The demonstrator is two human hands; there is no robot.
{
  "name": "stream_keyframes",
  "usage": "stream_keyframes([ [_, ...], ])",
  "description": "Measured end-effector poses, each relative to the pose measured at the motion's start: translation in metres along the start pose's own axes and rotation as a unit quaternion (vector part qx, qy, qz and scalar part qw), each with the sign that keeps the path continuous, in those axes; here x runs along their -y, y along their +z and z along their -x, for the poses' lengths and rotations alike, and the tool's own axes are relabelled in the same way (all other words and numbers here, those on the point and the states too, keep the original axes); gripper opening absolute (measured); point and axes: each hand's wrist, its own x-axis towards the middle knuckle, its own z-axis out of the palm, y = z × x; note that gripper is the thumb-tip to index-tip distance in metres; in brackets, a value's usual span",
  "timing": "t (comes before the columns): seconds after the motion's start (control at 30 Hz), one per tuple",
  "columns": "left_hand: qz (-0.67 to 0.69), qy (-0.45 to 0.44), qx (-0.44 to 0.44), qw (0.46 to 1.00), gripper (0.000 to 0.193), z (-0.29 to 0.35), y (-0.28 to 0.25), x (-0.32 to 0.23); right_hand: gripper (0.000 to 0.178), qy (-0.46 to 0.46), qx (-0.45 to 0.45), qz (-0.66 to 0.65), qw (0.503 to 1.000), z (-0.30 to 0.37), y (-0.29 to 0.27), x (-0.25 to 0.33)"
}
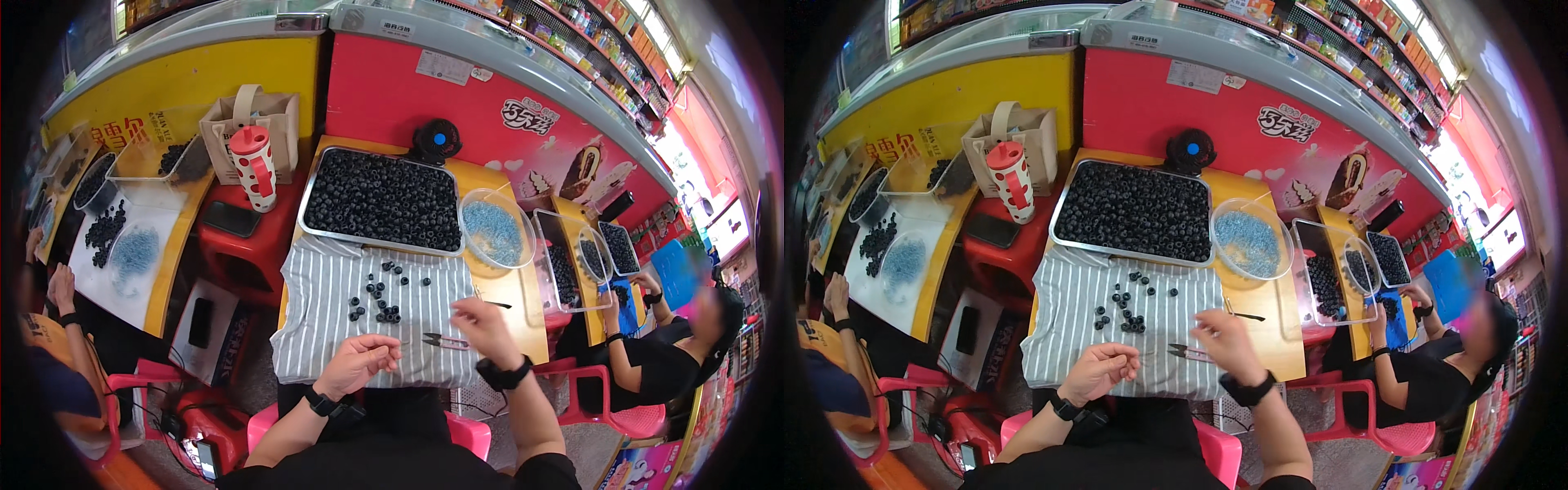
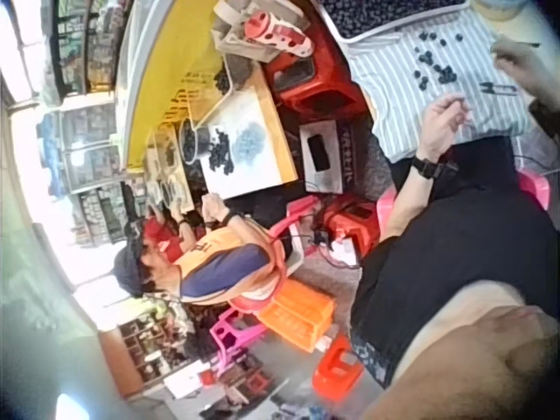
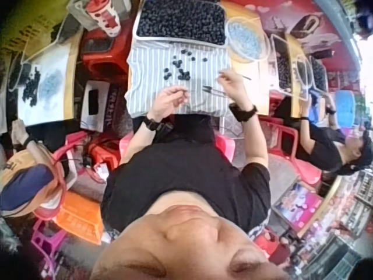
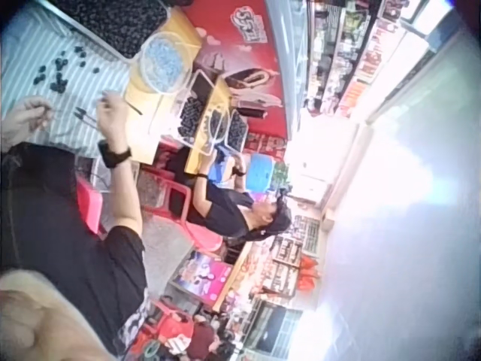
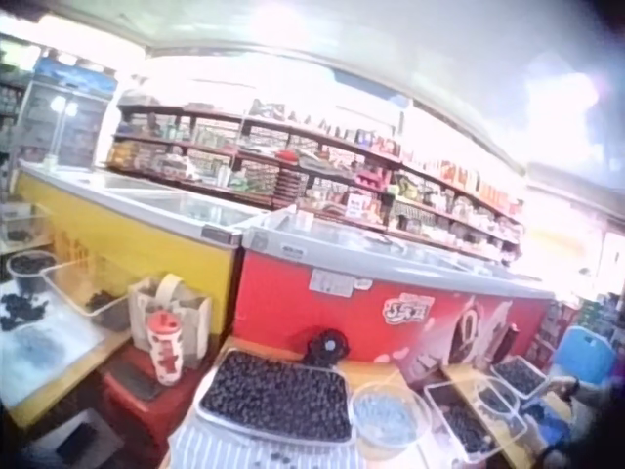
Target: Sorting small black plastic or rubber components on a tray.
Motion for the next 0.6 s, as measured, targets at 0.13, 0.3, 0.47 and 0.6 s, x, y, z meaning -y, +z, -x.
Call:
stream_keyframes([
  [0.13,-0.008,-0.005,0.004,1.0,0.021,0.0,-0.001,-0.002,0.027,-0.088,0.095,0.065,0.989,-0.028,0.052,0.033],
  [0.3,-0.001,-0.003,0.004,1.0,0.018,-0.003,0.0,-0.001,0.022,-0.119,0.106,0.169,0.973,-0.048,0.08,0.046],
  [0.47,-0.005,-0.008,0.003,1.0,0.019,-0.001,-0.003,0.003,0.015,-0.086,0.125,0.188,0.97,-0.033,0.067,0.031],
  [0.6,-0.003,-0.011,0.013,1.0,0.019,-0.001,-0.002,0.003,0.014,-0.073,0.089,0.158,0.981,-0.033,0.057,0.02],
])
